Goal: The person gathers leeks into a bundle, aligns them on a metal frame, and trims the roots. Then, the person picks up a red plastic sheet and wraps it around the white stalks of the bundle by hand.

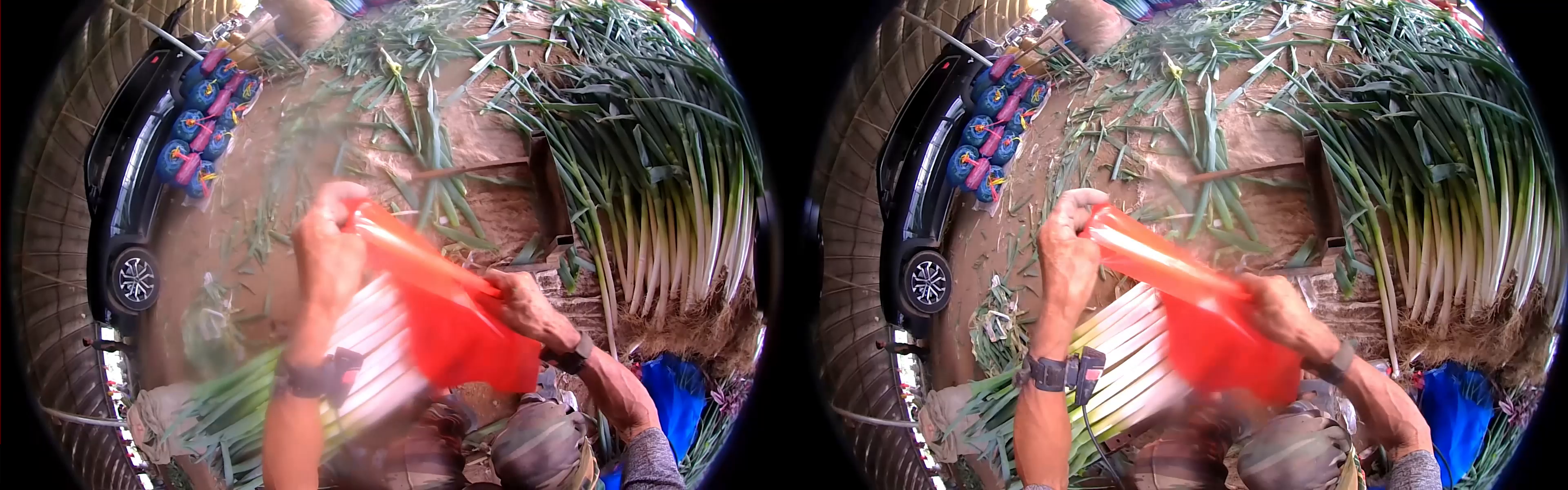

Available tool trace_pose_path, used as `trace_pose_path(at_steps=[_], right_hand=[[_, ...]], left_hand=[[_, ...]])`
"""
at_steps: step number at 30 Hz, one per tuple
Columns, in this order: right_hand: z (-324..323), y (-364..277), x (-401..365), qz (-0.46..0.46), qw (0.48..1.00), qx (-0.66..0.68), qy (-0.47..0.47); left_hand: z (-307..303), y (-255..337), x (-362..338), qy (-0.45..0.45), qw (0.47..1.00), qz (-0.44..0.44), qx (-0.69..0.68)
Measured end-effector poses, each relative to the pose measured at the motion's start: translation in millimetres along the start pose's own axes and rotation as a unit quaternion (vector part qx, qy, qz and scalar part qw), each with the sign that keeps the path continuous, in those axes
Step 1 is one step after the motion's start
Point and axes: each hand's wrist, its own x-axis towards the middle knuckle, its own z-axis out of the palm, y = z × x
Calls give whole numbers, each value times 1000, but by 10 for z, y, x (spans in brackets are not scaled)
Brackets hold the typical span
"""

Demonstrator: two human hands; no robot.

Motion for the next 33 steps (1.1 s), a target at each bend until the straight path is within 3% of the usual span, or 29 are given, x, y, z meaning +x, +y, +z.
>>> trace_pose_path(at_steps=[1,2,3,4,6,7,8,9,11,12,13,14,15,17,19,21,22,26,29,30,32,33], right_hand=[[-65,155,-79,17,1000,-19,-3],[-114,459,-124,-40,993,-107,25],[-121,627,-191,-42,989,-112,82],[-222,814,-245,-33,984,-156,83],[-403,1030,-302,3,972,-213,100],[-478,1086,-294,30,967,-226,117],[-487,1275,-235,-9,954,-240,179],[-558,1243,-164,-14,955,-220,198],[-589,1271,50,-10,941,-166,294],[-657,978,162,95,955,-23,279],[-704,700,233,197,938,122,256],[-664,721,273,100,940,195,261],[-626,719,352,35,940,218,258],[-544,581,496,31,911,315,263],[-479,669,664,22,885,409,221],[-330,701,829,-14,849,485,210],[-346,685,882,34,808,553,203],[-126,955,1104,65,742,652,142],[165,1096,1269,102,721,660,184],[254,1271,1318,84,755,638,129],[488,1553,1341,114,733,663,98],[631,1662,1364,115,724,672,103]], left_hand=[[-2,-68,22,14,999,-11,-35],[-18,-254,57,22,997,6,-72],[-68,-285,46,28,998,9,-53],[-41,-562,120,81,990,16,-114],[-59,-800,170,128,985,-41,-110],[-137,-856,123,122,986,-102,-43],[-243,-870,56,53,973,-170,-148],[-239,-1042,29,52,963,-186,-189],[-168,-1307,-24,32,934,-227,-276],[-150,-1329,-63,16,913,-253,-319],[-115,-1637,-102,36,969,-152,-190],[-40,-1761,-68,54,996,-46,-55],[-35,-1869,-93,41,990,-74,-112],[-12,-1889,-123,25,966,-134,-221],[110,-1714,23,83,845,-250,-465],[101,-1804,74,17,843,-234,-485],[116,-1827,113,-5,845,-228,-484],[156,-2364,137,-119,852,-185,-475],[252,-2440,193,-101,861,-270,-419],[289,-2457,209,-103,863,-284,-406],[349,-2495,215,-105,866,-312,-376],[362,-2533,185,-134,898,-290,-301]])
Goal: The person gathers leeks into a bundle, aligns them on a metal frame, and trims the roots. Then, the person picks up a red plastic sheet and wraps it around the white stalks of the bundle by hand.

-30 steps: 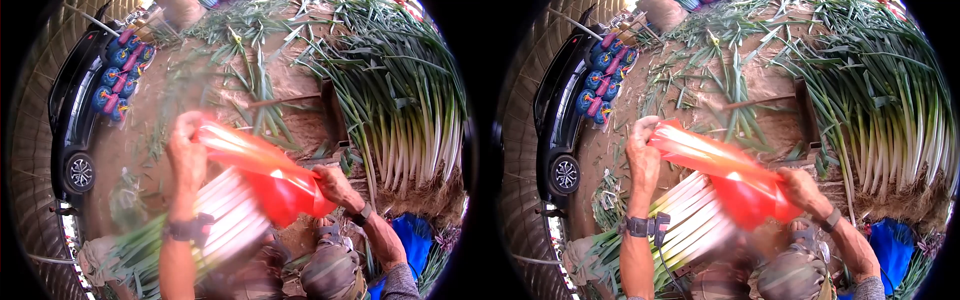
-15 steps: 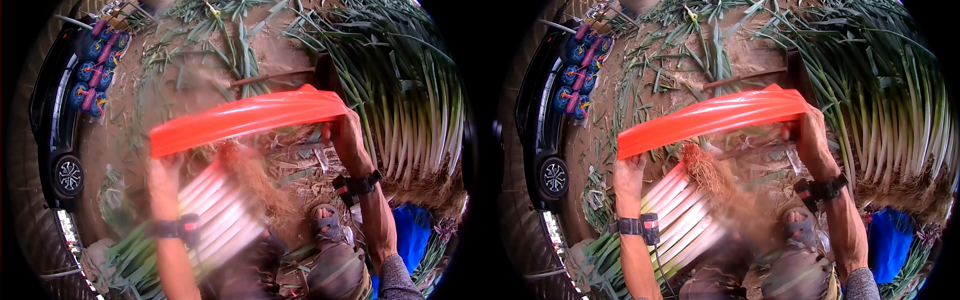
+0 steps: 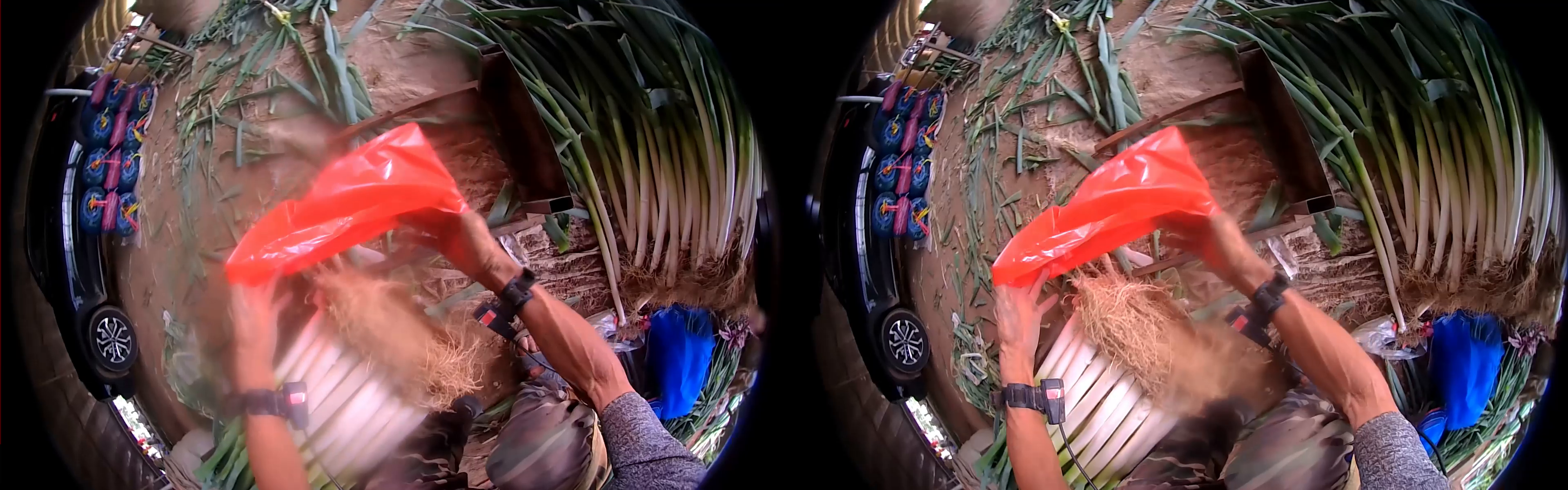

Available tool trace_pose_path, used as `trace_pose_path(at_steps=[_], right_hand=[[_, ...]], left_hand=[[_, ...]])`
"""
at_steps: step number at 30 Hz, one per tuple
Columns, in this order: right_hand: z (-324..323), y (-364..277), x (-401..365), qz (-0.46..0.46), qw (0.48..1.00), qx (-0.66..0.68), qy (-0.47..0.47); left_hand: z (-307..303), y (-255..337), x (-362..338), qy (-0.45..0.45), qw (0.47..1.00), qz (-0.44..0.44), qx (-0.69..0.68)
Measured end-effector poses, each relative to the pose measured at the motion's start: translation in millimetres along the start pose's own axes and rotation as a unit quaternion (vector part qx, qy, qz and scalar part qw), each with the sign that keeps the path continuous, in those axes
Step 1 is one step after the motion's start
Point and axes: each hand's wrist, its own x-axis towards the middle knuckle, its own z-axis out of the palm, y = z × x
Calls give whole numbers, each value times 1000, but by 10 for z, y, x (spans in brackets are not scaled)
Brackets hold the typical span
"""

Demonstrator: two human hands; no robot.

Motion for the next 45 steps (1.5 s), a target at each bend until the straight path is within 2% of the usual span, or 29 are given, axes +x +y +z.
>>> trace_pose_path(at_steps=[1,3,4,6,8,10,12,13,16,19,23,25,28,30,32,35,38,41,45], right_hand=[[-93,138,36,4,1000,-29,-2],[-161,321,44,13,996,-86,-8],[-208,392,20,58,993,-106,6],[-395,716,-11,78,996,-45,-15],[-623,1030,-26,104,994,-18,-34],[-690,1139,-152,130,991,-33,-24],[-665,1098,-346,156,984,-90,13],[-664,1061,-442,106,981,-159,-22],[-941,1176,-662,61,948,-306,-60],[-1033,1166,-991,78,924,-370,-54],[-1091,1181,-1363,113,892,-436,-49],[-1371,1405,-1486,130,855,-496,-69],[-1711,1696,-1694,164,796,-571,-116],[-1701,1761,-1912,136,809,-551,-154],[-1429,1519,-2000,131,802,-558,-168],[-1153,1277,-2068,139,830,-520,-146],[-970,1173,-2125,140,876,-451,-94],[-826,1143,-2142,123,919,-374,-39],[-569,929,-2112,89,924,-371,-32]], left_hand=[[-22,-54,-14,-7,996,11,89],[-60,-133,13,-12,986,-7,167],[-91,-165,40,-10,987,-37,158],[-134,-217,77,-3,986,-95,138],[-48,-146,56,-61,977,-115,167],[86,-59,57,-94,965,-162,183],[99,-104,46,-103,959,-172,199],[91,-135,41,-107,957,-176,206],[8,-231,82,-109,925,-207,298],[290,-88,-7,-150,890,-149,404],[284,-75,-83,-127,848,-120,500],[202,-119,-72,-129,817,-97,553],[115,-207,-50,-170,784,10,596],[93,-260,-26,-164,746,47,644],[-89,-483,69,-146,719,93,673],[369,-146,-75,12,845,-96,526],[376,-188,-99,29,866,-29,498],[432,-153,-123,40,854,-13,519],[447,-169,-140,49,860,-15,509]])
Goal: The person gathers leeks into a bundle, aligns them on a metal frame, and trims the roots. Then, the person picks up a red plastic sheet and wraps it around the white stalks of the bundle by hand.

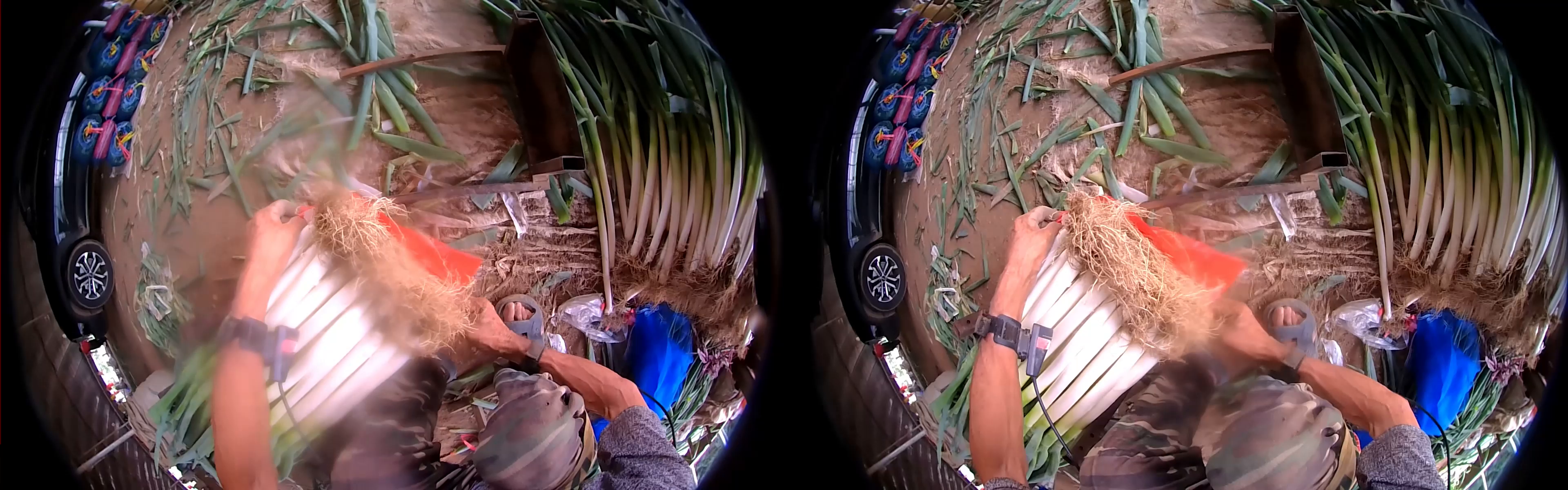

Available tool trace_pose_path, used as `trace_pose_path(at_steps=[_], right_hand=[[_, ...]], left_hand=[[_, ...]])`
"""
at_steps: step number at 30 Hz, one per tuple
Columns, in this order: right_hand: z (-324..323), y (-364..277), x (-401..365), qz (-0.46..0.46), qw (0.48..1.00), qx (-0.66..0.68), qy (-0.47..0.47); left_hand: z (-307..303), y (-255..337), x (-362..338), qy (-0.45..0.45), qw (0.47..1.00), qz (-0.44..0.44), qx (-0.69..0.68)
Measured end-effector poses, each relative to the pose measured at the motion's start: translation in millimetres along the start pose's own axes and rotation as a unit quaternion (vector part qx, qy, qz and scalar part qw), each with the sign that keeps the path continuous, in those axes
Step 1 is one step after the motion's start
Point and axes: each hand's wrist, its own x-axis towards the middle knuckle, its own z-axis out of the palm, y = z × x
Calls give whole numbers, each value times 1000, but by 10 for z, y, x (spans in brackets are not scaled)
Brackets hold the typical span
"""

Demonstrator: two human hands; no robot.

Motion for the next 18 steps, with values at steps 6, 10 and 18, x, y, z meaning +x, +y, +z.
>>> trace_pose_path(at_steps=[6,10,18], right_hand=[[-105,-452,6,93,991,-74,-59],[-50,-208,42,-2,996,-88,9],[-17,-456,2,138,988,0,63]], left_hand=[[-47,174,-40,17,999,5,50],[-37,247,-67,32,999,21,29],[-46,349,-90,25,999,10,22]])
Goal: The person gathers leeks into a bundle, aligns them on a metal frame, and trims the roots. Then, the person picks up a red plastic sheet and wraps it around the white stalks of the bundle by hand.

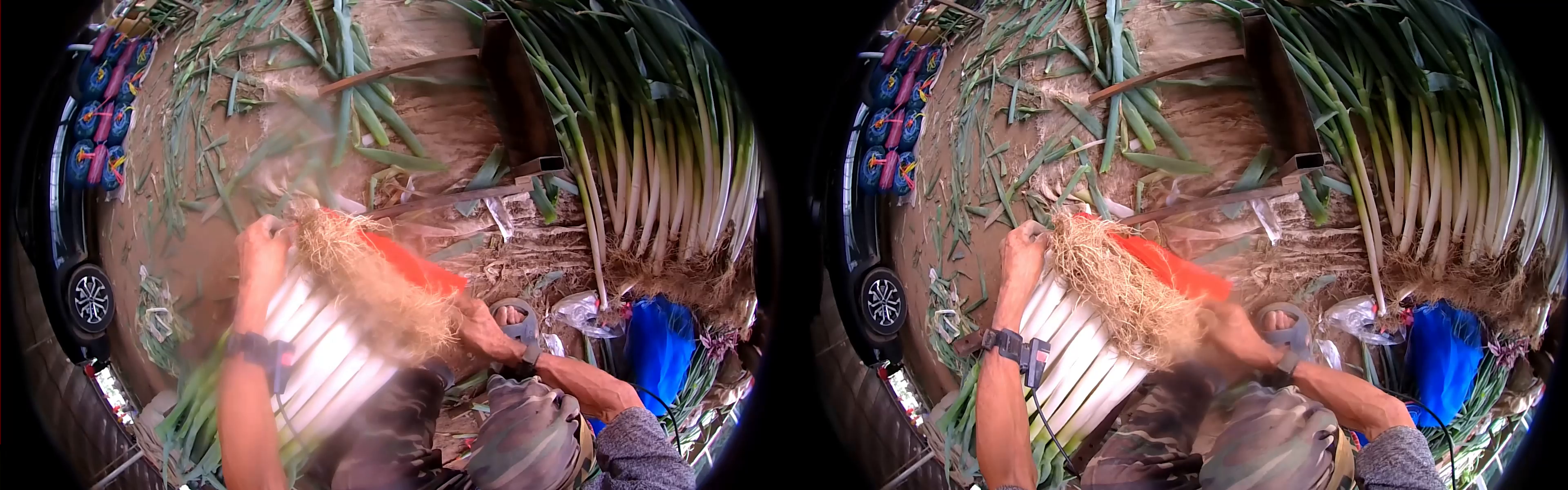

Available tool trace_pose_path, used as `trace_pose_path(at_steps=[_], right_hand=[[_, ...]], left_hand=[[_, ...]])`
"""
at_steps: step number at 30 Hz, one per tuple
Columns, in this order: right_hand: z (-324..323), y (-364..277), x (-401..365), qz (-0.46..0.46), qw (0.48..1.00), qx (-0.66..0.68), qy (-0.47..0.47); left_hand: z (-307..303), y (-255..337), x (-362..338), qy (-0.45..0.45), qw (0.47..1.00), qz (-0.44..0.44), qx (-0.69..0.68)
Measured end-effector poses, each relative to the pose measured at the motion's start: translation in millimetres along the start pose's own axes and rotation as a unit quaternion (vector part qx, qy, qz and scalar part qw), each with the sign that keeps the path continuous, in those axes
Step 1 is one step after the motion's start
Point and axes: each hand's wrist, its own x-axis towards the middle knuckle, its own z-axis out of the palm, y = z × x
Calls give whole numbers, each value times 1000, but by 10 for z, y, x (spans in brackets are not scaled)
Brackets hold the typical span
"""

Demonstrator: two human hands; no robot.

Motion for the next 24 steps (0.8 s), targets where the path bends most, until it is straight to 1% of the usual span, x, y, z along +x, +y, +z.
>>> trace_pose_path(at_steps=[3,4,6,7,8,9,10,11,12,14,15,16,18,21,22,23,24], right_hand=[[-76,-194,-104,-117,993,-5,-20],[-121,-138,-119,-77,995,43,-54],[-222,-249,-184,-56,994,-35,-89],[-262,-292,-205,-45,991,-74,-106],[-242,-294,-213,-45,992,-41,-108],[-249,-328,-223,-48,991,-60,-108],[-251,-391,-261,-50,989,-79,-110],[-232,-446,-280,-51,987,-97,-113],[-234,-391,-271,-67,987,-95,-112],[-213,-438,-271,-70,989,-69,-109],[-199,-480,-286,-71,990,-56,-107],[-197,-557,-309,-36,993,-38,-107],[-232,-625,-306,-14,992,-19,-126],[-299,-594,-295,2,987,36,-155],[-301,-587,-298,-1,985,59,-161],[-303,-581,-300,-4,983,81,-167],[-300,-613,-303,0,985,44,-165]], left_hand=[[26,-69,62,1,999,7,33],[28,-147,106,-21,999,11,36],[4,-224,174,-65,997,20,42],[13,-252,176,-74,997,2,19],[-18,-187,141,-83,996,-15,-4],[-54,-139,116,-91,995,-34,-26],[-97,-119,109,-107,993,-32,-31],[-132,-96,110,-122,992,-36,-22],[-164,-66,121,-137,990,-41,-13],[-184,-52,137,-156,987,-42,-9],[-179,-56,150,-155,987,-50,7],[-170,-58,168,-154,986,-57,23],[-101,-134,221,-145,986,-63,47],[5,-150,201,-56,993,-15,99],[1,-143,170,-44,996,-16,73],[33,-205,173,-19,997,10,72],[75,-295,187,7,997,35,72]])
